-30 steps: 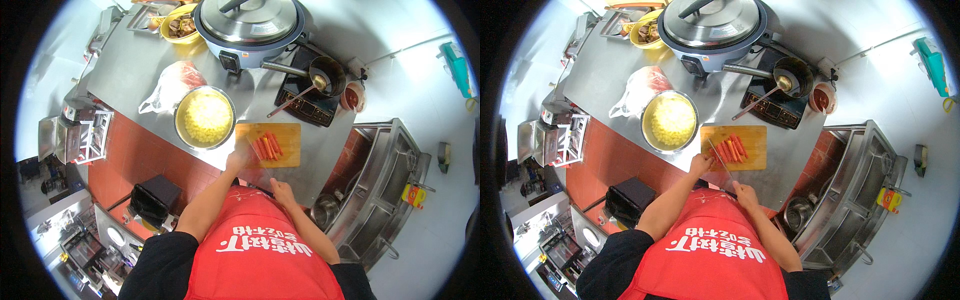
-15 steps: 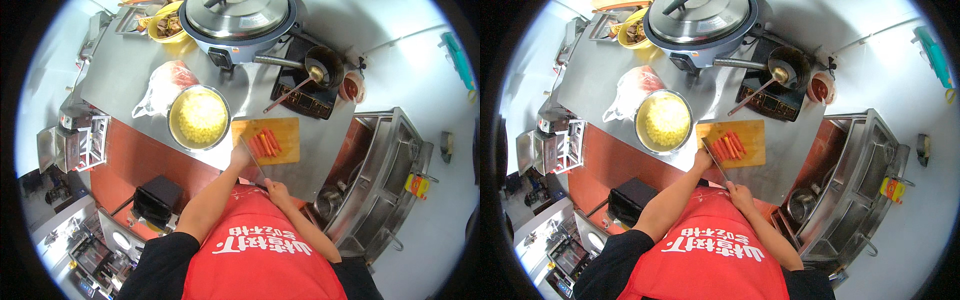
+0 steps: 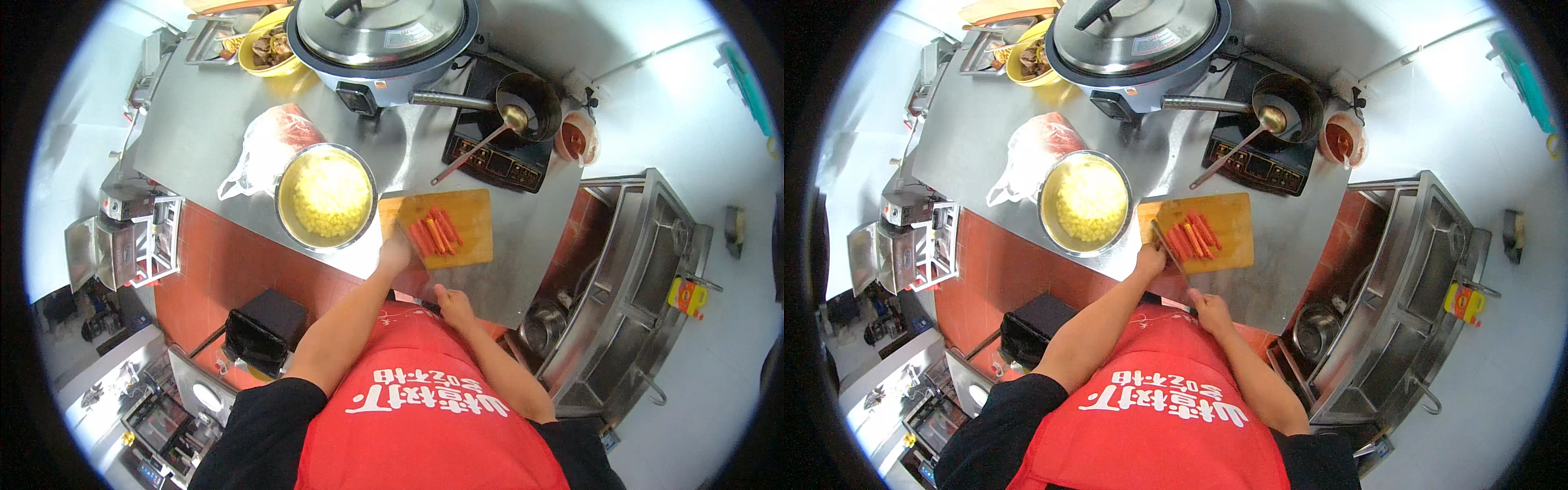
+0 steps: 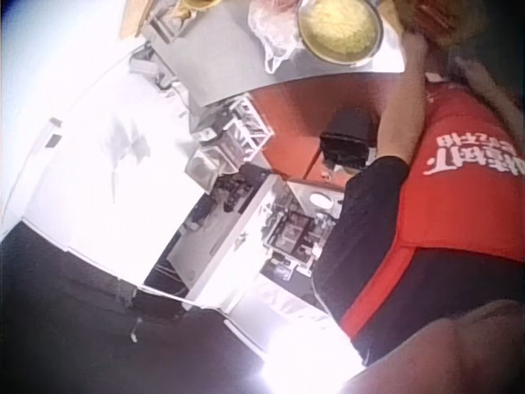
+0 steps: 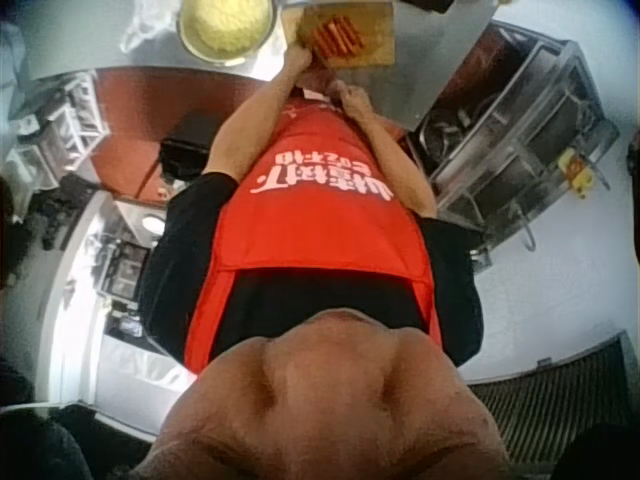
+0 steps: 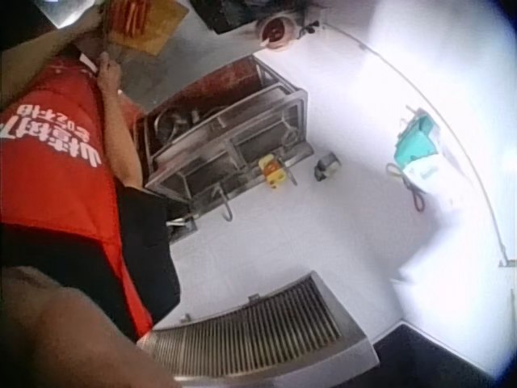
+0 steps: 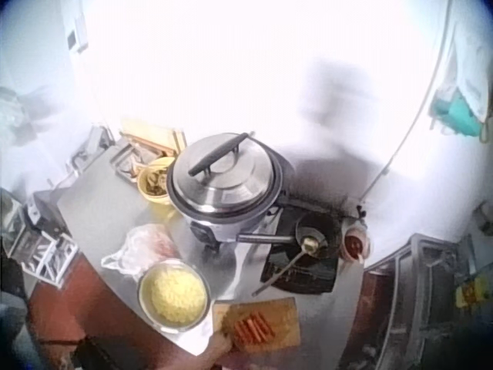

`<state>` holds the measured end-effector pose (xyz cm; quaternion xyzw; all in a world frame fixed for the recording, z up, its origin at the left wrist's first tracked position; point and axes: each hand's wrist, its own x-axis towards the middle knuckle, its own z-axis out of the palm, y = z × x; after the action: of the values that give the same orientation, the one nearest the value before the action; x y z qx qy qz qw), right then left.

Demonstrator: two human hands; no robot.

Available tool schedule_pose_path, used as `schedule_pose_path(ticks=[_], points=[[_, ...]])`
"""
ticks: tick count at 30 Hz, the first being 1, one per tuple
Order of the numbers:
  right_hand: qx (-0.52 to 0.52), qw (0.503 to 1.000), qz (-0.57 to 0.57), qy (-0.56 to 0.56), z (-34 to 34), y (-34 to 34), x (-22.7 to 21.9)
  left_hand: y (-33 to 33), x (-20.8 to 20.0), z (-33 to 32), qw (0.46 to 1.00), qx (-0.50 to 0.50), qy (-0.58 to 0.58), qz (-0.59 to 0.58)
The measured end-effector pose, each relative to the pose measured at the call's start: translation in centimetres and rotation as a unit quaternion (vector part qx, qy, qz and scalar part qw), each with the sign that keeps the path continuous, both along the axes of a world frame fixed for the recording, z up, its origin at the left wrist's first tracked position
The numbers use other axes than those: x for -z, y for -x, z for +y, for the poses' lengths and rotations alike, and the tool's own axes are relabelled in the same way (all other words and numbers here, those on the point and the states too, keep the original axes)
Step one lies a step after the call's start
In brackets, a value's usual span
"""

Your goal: The person retrieves a red pepper from a refrigerator, washes it, and then chops it into small pieces on a cutting board using a knife. The chopped pieces are added to a bowl containing a yellow mixture.

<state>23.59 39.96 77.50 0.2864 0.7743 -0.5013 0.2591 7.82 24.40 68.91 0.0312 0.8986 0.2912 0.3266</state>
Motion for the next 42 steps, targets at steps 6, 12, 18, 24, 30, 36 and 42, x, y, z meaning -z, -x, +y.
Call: schedule_pose_path(ticks=[6,12,18,24,30,36,42], points=[[-0.037,0.999,-0.02,-0.001,1.1,0.5,-2.9,-0.4,0.3,-0.3,0.999,-0.03,-0.012,0.001],[-0.031,0.999,-0.005,-0.024,-0.4,-0.1,-4.1,-0.5,1.0,-0.8,0.999,0.005,-0.036,-0.008],[-0.009,0.998,0.056,-0.033,-1.7,-1.1,1.7,-0.9,1.8,-0.8,0.999,-0.027,-0.044,-0.002],[0.005,0.999,-0.011,0.032,-0.1,0.3,-1.7,-1.1,2.8,-1.0,0.997,0.0,-0.046,0.057],[-0.012,1.0,-0.009,0.019,-0.1,0.7,-3.5,-0.3,1.3,-1.2,0.998,0.055,-0.042,-0.006],[0.03,0.999,0.021,0.038,-1.6,-0.4,2.7,-0.8,1.2,-0.8,0.998,0.006,-0.064,0.008],[0.087,0.989,-0.046,0.113,-0.7,0.5,0.0,-0.5,0.6,-0.7,0.998,0.006,-0.058,0.04]])
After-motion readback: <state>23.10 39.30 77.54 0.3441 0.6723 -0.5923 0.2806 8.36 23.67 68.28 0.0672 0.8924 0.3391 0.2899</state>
